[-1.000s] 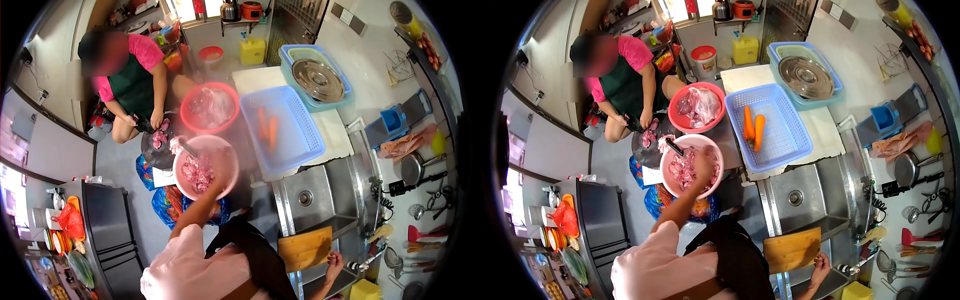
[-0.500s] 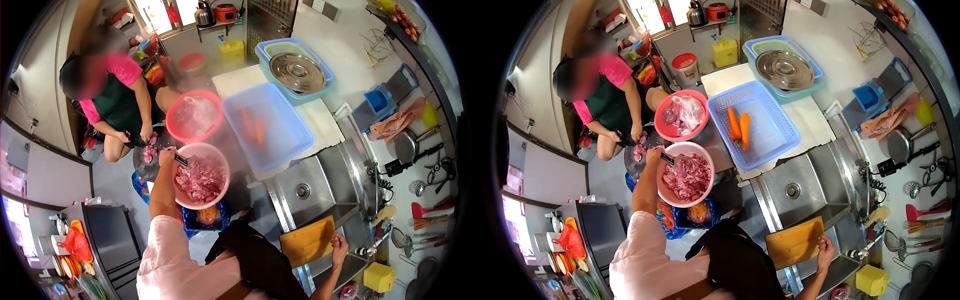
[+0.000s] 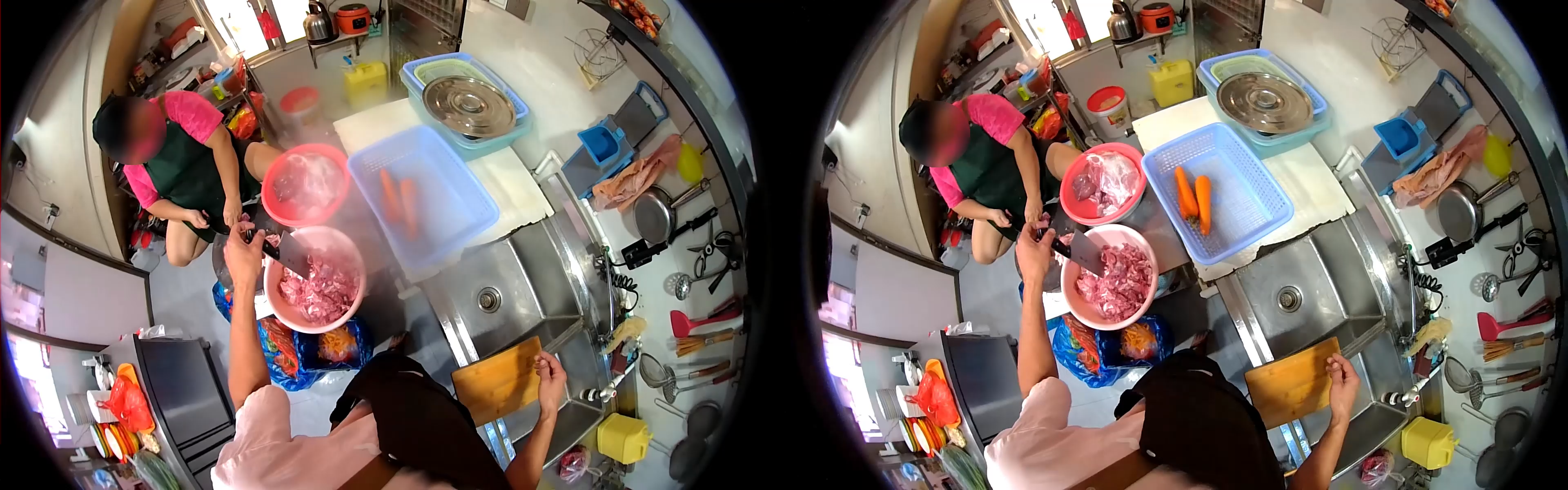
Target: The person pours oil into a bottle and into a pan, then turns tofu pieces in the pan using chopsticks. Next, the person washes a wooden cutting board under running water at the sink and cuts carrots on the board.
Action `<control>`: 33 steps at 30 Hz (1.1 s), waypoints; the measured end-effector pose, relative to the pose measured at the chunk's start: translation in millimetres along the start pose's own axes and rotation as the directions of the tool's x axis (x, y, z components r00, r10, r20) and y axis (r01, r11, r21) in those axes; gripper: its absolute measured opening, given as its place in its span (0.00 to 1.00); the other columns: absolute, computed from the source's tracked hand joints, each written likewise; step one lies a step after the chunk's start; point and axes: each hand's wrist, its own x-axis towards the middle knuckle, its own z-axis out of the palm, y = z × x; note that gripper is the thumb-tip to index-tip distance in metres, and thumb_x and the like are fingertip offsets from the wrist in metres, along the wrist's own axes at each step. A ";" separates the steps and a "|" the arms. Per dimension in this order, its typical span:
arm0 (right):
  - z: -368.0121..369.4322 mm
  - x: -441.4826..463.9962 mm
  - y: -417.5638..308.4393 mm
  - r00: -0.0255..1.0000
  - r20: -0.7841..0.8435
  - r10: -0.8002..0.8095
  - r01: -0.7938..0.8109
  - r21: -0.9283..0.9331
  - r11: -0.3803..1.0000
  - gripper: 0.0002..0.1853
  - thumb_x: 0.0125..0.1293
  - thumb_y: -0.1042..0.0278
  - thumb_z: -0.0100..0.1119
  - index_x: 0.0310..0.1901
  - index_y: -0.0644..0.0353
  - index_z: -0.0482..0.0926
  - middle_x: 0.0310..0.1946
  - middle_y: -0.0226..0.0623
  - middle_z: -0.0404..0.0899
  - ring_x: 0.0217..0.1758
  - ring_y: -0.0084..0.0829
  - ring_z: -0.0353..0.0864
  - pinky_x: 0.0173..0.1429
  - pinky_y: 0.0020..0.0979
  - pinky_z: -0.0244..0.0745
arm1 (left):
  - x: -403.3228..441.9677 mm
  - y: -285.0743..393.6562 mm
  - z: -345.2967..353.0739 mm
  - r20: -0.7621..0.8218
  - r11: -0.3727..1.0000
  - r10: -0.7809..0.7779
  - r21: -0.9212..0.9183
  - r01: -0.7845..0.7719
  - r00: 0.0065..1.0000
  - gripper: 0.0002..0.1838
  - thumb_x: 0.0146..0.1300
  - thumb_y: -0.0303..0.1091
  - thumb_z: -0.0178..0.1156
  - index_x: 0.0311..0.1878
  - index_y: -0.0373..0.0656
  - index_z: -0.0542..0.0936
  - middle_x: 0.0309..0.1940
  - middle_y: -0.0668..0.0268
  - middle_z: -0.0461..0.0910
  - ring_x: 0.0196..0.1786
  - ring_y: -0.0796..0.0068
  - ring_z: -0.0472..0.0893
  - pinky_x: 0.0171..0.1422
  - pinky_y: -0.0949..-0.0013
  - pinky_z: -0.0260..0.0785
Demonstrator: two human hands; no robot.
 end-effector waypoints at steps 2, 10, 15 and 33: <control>8.6 3.6 -2.0 1.000 0.016 -0.008 0.007 0.044 0.999 0.14 0.76 0.68 0.54 0.54 0.69 0.80 0.43 0.35 0.85 0.42 0.22 0.80 0.53 0.26 0.76 | -0.9 14.2 -18.6 -0.038 0.999 0.019 0.029 -0.018 0.999 0.09 0.64 0.32 0.66 0.43 0.37 0.81 0.23 0.67 0.79 0.20 0.82 0.73 0.24 0.72 0.64; 100.2 -5.0 -29.7 0.932 0.349 -0.098 0.026 0.206 0.978 0.12 0.75 0.71 0.55 0.54 0.65 0.82 0.43 0.35 0.86 0.44 0.24 0.84 0.52 0.25 0.78 | -40.9 52.9 -54.3 -0.066 0.871 -0.035 -0.491 -0.002 0.997 0.09 0.68 0.32 0.62 0.45 0.36 0.79 0.32 0.65 0.84 0.20 0.86 0.70 0.24 0.78 0.62; 170.9 -18.4 -77.9 0.691 0.707 -0.149 -0.100 0.297 0.950 0.16 0.78 0.63 0.50 0.58 0.62 0.80 0.50 0.34 0.85 0.49 0.24 0.83 0.55 0.28 0.78 | -99.0 99.9 -2.8 -0.015 0.751 0.144 -0.649 -0.119 0.990 0.07 0.68 0.26 0.61 0.47 0.37 0.78 0.40 0.66 0.85 0.26 0.83 0.75 0.30 0.78 0.68; 107.3 -6.9 -69.5 0.985 0.123 0.125 -0.158 0.932 0.327 0.17 0.75 0.53 0.54 0.52 0.59 0.75 0.40 0.43 0.83 0.49 0.41 0.83 0.57 0.43 0.78 | -286.4 213.9 142.5 0.226 0.224 0.974 -0.932 -0.284 0.030 0.30 0.56 0.22 0.63 0.65 0.44 0.75 0.66 0.59 0.76 0.63 0.58 0.78 0.62 0.60 0.71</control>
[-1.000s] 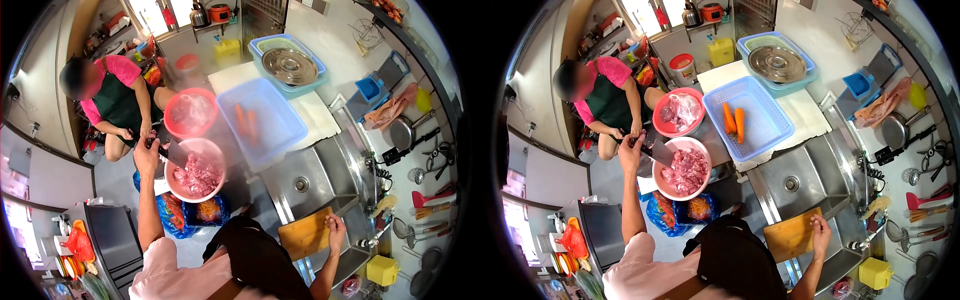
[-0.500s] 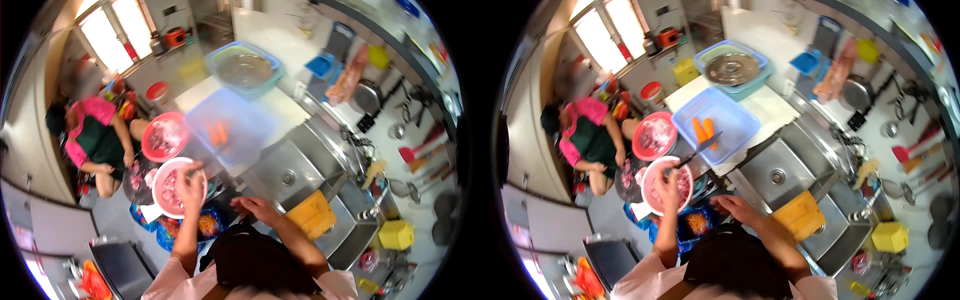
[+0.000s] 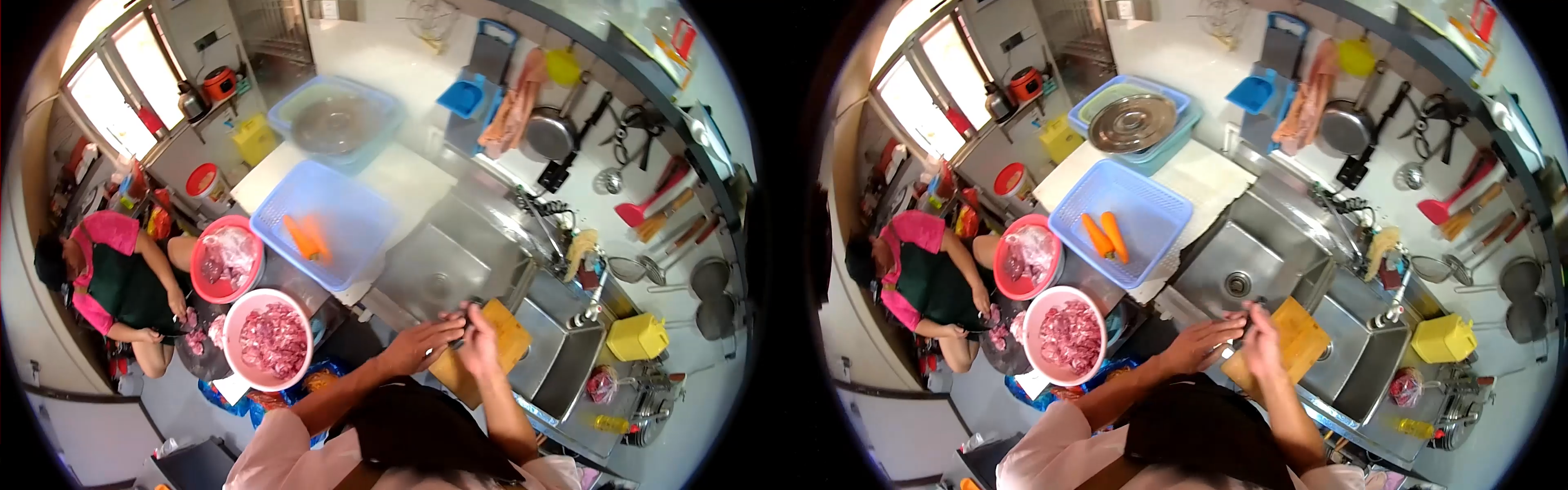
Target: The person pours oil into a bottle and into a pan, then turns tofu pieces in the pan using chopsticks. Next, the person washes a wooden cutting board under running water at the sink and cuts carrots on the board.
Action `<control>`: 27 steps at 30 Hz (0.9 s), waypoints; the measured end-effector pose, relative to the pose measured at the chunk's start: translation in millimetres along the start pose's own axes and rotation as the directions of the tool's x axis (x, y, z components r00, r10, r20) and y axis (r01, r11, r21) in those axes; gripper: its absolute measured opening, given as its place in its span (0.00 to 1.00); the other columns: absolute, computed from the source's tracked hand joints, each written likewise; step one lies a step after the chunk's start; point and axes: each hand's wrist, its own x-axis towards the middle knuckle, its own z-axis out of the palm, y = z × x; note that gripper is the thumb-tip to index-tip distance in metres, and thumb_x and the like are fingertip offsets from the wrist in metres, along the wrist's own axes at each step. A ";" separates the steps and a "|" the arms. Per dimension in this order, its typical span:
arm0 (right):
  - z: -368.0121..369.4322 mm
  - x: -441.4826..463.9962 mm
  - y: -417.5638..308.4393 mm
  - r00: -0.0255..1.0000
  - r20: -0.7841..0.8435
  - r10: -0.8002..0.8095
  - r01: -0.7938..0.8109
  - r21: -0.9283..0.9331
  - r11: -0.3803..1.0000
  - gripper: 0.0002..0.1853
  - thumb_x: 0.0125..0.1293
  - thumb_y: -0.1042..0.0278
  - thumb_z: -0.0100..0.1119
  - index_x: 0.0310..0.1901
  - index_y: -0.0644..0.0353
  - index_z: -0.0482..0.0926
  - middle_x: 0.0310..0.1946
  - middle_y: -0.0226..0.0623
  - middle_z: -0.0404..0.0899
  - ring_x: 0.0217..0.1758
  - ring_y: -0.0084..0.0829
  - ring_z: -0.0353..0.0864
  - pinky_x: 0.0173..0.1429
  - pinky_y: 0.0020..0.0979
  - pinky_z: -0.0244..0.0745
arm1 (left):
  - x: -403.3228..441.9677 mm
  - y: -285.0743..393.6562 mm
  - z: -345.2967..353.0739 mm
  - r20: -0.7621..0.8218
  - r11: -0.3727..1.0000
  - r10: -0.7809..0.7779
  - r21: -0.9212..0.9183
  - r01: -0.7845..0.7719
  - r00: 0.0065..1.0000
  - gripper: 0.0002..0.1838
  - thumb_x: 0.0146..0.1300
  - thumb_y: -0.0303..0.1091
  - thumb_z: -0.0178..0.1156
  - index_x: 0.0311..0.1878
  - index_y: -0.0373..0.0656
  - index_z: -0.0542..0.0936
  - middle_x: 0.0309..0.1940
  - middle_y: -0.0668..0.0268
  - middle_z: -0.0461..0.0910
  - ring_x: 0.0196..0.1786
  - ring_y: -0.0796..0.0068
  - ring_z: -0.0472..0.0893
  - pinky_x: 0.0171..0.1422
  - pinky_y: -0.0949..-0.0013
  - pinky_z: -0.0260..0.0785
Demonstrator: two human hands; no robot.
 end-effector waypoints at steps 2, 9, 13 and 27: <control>-18.1 -14.0 -19.1 0.973 -0.218 -0.080 0.038 -0.192 0.981 0.13 0.74 0.57 0.57 0.47 0.59 0.74 0.28 0.36 0.80 0.36 0.37 0.85 0.45 0.37 0.82 | -18.8 -50.9 -20.9 0.025 0.979 -0.202 0.015 0.202 0.979 0.32 0.58 0.25 0.62 0.69 0.49 0.72 0.66 0.57 0.75 0.60 0.54 0.78 0.63 0.56 0.70; -96.6 -80.7 -53.6 0.802 -0.489 -0.344 0.114 -0.440 0.891 0.07 0.67 0.72 0.59 0.40 0.54 0.69 0.23 0.31 0.73 0.17 0.24 0.72 0.18 0.26 0.69 | -75.6 -360.1 -145.5 -0.694 0.660 -0.473 0.131 0.740 0.544 0.25 0.69 0.41 0.58 0.63 0.37 0.72 0.46 0.50 0.78 0.45 0.55 0.80 0.48 0.51 0.74; -98.2 -104.5 -55.9 0.731 -0.534 -0.424 0.085 -0.545 0.834 0.07 0.66 0.72 0.59 0.39 0.57 0.70 0.20 0.30 0.72 0.13 0.22 0.67 0.17 0.25 0.66 | -73.5 -372.2 -202.8 -0.117 0.169 -0.640 0.943 0.288 0.759 0.20 0.66 0.38 0.57 0.59 0.42 0.76 0.58 0.52 0.75 0.59 0.52 0.75 0.62 0.48 0.68; -96.8 -161.9 -37.9 0.488 -0.660 -0.571 -0.243 -0.731 0.638 0.14 0.71 0.59 0.62 0.35 0.58 0.71 0.16 0.28 0.69 0.14 0.20 0.64 0.18 0.27 0.61 | -40.3 -465.8 -160.9 -0.646 0.184 -0.706 0.229 0.956 0.290 0.42 0.62 0.44 0.66 0.72 0.35 0.57 0.54 0.40 0.77 0.54 0.37 0.79 0.61 0.44 0.70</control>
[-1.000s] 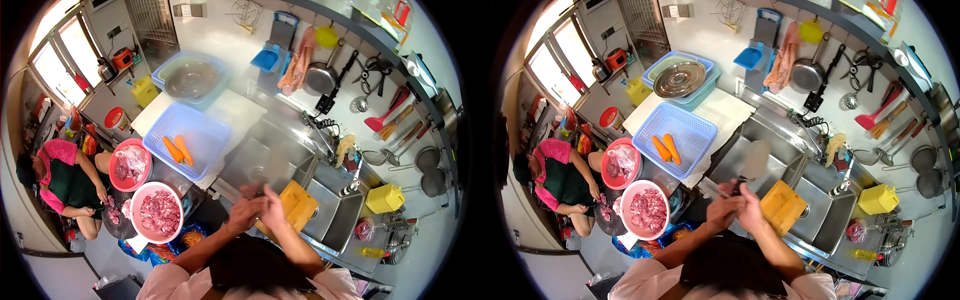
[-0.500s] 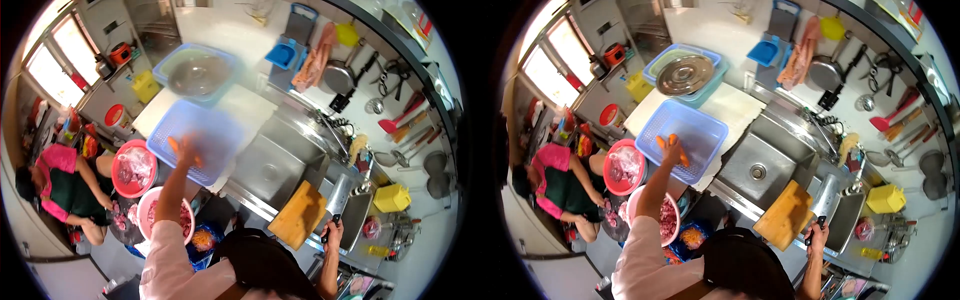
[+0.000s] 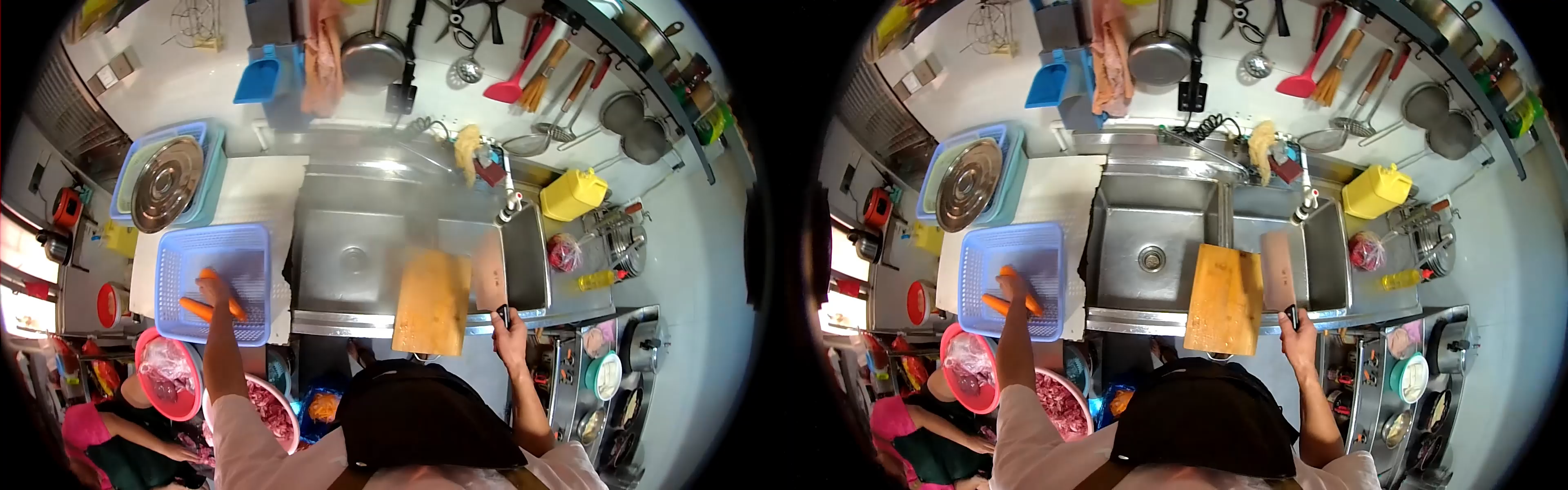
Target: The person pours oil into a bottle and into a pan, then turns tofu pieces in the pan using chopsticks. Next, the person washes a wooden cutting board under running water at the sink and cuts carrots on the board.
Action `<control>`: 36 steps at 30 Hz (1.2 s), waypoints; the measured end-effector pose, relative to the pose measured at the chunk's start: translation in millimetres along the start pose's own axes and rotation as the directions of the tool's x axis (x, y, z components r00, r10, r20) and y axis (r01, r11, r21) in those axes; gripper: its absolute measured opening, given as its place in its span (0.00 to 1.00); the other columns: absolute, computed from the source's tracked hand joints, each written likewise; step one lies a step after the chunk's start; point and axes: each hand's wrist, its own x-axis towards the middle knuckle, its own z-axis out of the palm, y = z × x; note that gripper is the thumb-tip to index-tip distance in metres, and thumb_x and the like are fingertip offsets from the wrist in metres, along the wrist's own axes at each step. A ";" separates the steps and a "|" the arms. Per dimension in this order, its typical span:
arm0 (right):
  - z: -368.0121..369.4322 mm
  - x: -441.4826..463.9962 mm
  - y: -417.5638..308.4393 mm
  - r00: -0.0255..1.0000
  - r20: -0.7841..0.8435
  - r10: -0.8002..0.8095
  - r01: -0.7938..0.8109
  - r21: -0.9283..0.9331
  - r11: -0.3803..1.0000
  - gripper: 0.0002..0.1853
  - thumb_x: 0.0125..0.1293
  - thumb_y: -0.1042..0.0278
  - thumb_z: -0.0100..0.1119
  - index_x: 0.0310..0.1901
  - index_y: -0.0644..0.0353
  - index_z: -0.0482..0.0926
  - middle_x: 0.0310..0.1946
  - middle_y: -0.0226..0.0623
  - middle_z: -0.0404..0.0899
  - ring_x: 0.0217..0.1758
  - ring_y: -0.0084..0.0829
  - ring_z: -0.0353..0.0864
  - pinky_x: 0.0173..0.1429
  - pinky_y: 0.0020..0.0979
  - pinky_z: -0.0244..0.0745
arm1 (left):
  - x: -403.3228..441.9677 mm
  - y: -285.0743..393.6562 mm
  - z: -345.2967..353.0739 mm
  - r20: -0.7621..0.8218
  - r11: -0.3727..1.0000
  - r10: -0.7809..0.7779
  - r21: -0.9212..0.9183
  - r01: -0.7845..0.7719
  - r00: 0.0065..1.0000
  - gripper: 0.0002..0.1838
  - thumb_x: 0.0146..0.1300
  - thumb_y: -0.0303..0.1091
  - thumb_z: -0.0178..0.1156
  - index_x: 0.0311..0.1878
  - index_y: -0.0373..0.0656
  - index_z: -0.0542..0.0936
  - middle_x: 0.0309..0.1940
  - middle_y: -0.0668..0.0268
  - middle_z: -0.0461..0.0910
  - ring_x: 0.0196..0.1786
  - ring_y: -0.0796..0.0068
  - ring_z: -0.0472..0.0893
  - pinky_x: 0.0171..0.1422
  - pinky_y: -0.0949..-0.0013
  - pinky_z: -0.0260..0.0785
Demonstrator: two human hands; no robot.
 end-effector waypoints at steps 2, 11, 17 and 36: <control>-6.4 8.9 26.5 0.991 -0.041 -0.129 0.116 -0.232 0.966 0.17 0.68 0.58 0.64 0.32 0.64 0.72 0.17 0.34 0.70 0.20 0.25 0.64 0.27 0.34 0.65 | -6.4 21.9 -14.8 -0.069 0.955 0.262 -0.124 -0.269 0.963 0.41 0.63 0.42 0.66 0.72 0.35 0.58 0.54 0.44 0.78 0.54 0.42 0.80 0.61 0.46 0.71; 6.2 51.4 45.9 0.979 0.199 -0.049 0.100 -0.251 0.963 0.18 0.66 0.57 0.65 0.38 0.66 0.74 0.22 0.45 0.78 0.27 0.41 0.82 0.35 0.41 0.74 | -236.1 182.6 -52.8 0.056 0.400 0.823 -0.764 -0.507 0.565 0.40 0.66 0.24 0.64 0.77 0.44 0.55 0.56 0.64 0.71 0.51 0.73 0.76 0.54 0.71 0.74; 3.1 68.9 49.2 0.930 0.266 -0.253 0.310 -0.204 0.928 0.24 0.66 0.47 0.64 0.40 0.66 0.76 0.31 0.58 0.83 0.39 0.60 0.83 0.41 0.50 0.76 | -439.9 247.0 -18.1 0.637 0.673 0.693 -0.402 -0.621 0.339 0.36 0.60 0.43 0.70 0.68 0.42 0.68 0.54 0.58 0.79 0.59 0.55 0.79 0.58 0.59 0.75; 34.1 86.7 126.5 0.932 0.360 -0.048 0.160 -0.288 0.944 0.25 0.74 0.46 0.44 0.48 0.61 0.81 0.42 0.59 0.82 0.48 0.61 0.80 0.51 0.52 0.73 | -555.2 200.5 68.1 0.604 0.202 0.782 -0.015 -0.979 0.152 0.25 0.55 0.33 0.63 0.56 0.37 0.70 0.53 0.53 0.71 0.59 0.51 0.71 0.62 0.53 0.65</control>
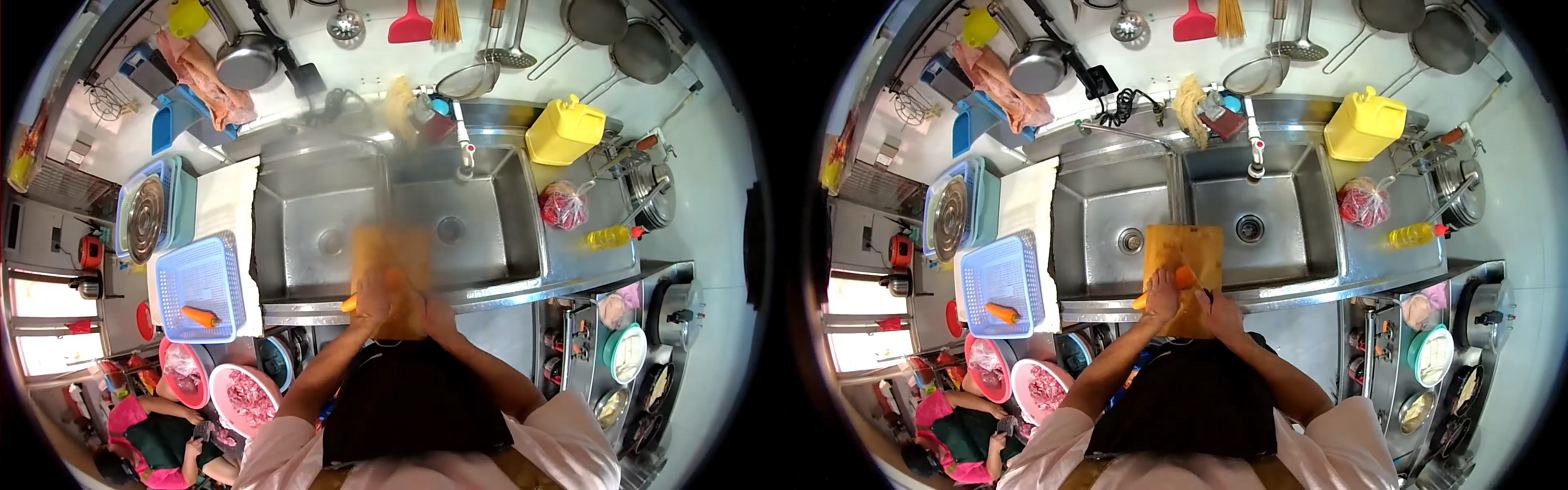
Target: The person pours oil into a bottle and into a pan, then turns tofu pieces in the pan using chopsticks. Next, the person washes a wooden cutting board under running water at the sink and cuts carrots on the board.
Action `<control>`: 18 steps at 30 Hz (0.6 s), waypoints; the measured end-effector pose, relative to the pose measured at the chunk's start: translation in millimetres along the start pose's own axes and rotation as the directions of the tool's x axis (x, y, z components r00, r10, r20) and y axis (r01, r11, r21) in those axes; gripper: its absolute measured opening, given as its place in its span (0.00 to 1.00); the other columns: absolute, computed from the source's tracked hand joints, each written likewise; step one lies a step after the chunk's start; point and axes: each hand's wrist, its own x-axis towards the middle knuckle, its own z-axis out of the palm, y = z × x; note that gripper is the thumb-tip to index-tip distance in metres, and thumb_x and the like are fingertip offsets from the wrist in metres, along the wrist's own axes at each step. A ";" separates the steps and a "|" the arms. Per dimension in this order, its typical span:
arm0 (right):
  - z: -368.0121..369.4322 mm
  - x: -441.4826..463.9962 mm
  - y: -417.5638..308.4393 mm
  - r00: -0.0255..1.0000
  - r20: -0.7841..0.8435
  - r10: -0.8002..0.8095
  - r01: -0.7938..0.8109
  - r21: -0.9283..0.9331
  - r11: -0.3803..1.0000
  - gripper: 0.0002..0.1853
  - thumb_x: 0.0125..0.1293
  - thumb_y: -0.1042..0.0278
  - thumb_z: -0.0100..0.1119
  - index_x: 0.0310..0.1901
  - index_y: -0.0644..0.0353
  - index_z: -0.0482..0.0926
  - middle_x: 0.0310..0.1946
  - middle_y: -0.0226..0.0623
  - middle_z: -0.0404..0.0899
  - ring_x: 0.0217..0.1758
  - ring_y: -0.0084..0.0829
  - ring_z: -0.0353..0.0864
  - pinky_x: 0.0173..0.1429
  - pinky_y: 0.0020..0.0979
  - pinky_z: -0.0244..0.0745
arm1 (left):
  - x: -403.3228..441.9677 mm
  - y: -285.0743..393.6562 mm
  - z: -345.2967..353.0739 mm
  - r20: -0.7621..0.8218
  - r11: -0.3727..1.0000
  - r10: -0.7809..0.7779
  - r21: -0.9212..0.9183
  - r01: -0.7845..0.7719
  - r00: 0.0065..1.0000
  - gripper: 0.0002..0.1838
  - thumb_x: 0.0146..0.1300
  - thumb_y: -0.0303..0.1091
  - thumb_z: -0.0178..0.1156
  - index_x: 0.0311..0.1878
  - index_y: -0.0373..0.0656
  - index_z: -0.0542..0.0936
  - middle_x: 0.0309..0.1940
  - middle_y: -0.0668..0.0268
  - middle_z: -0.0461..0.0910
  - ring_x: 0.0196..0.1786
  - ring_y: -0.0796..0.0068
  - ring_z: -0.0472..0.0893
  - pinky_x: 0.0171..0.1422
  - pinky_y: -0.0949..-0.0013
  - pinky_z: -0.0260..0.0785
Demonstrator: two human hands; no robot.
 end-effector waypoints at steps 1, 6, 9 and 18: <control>-0.4 -0.9 -1.8 1.000 0.000 0.007 -0.007 -0.008 1.000 0.25 0.74 0.46 0.45 0.48 0.61 0.82 0.42 0.59 0.82 0.48 0.61 0.80 0.51 0.52 0.73 | 0.1 -0.7 3.4 0.019 1.000 -0.014 -0.004 0.014 1.000 0.25 0.55 0.33 0.63 0.56 0.37 0.70 0.52 0.53 0.71 0.58 0.51 0.71 0.61 0.53 0.65; 7.7 0.3 0.9 0.995 -0.085 -0.059 0.059 -0.005 0.998 0.28 0.72 0.39 0.49 0.41 0.63 0.78 0.33 0.64 0.82 0.39 0.67 0.81 0.44 0.60 0.75 | -1.4 -8.5 19.8 -0.089 0.998 0.037 0.062 -0.032 0.995 0.24 0.55 0.34 0.62 0.55 0.37 0.70 0.49 0.54 0.71 0.55 0.52 0.71 0.58 0.55 0.66; 4.8 -2.3 -1.2 0.999 -0.039 -0.011 0.009 -0.035 0.999 0.30 0.72 0.38 0.47 0.42 0.63 0.78 0.35 0.65 0.82 0.42 0.67 0.81 0.47 0.60 0.75 | -0.1 -8.0 16.0 -0.019 0.999 0.026 0.021 -0.025 0.999 0.24 0.56 0.34 0.61 0.55 0.38 0.70 0.49 0.55 0.71 0.54 0.53 0.72 0.56 0.55 0.66; 1.7 27.8 -1.4 0.994 0.106 -0.004 0.022 -0.170 0.985 0.32 0.75 0.37 0.42 0.51 0.64 0.78 0.40 0.65 0.82 0.46 0.67 0.80 0.52 0.58 0.75 | 5.3 -7.0 13.8 -0.015 0.999 0.011 -0.036 -0.011 1.000 0.22 0.57 0.34 0.60 0.54 0.41 0.69 0.48 0.56 0.70 0.54 0.52 0.72 0.54 0.54 0.66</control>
